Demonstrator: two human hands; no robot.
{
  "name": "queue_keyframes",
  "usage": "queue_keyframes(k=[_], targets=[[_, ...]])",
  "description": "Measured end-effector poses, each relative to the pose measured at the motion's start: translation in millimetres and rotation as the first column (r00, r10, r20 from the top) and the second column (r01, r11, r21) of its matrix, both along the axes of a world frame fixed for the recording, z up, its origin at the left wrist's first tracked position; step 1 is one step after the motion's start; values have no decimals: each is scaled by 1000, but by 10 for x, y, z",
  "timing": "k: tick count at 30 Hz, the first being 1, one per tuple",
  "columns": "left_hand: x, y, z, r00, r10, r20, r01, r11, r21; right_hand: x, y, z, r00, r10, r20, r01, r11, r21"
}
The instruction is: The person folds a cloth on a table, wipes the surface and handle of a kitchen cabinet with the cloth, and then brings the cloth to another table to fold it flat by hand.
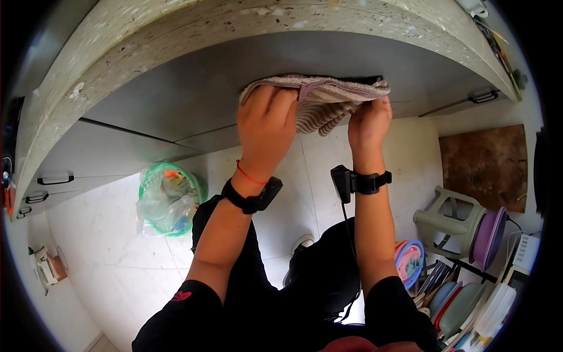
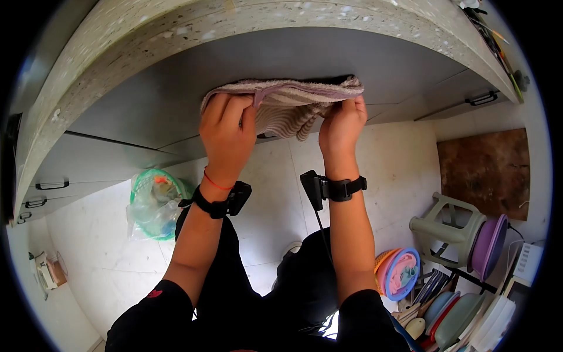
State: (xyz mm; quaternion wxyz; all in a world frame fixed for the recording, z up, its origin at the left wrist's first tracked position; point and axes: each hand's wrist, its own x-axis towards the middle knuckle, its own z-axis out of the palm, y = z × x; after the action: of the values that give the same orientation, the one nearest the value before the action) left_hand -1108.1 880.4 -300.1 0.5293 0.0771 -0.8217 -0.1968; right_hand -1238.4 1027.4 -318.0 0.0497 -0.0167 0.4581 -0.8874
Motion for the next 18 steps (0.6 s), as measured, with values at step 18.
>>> queue_keyframes(k=[18], targets=[[243, -125, 220, 995, 15, -102, 16, 955, 296, 583, -502, 158, 467, 97, -879, 486, 802, 347]])
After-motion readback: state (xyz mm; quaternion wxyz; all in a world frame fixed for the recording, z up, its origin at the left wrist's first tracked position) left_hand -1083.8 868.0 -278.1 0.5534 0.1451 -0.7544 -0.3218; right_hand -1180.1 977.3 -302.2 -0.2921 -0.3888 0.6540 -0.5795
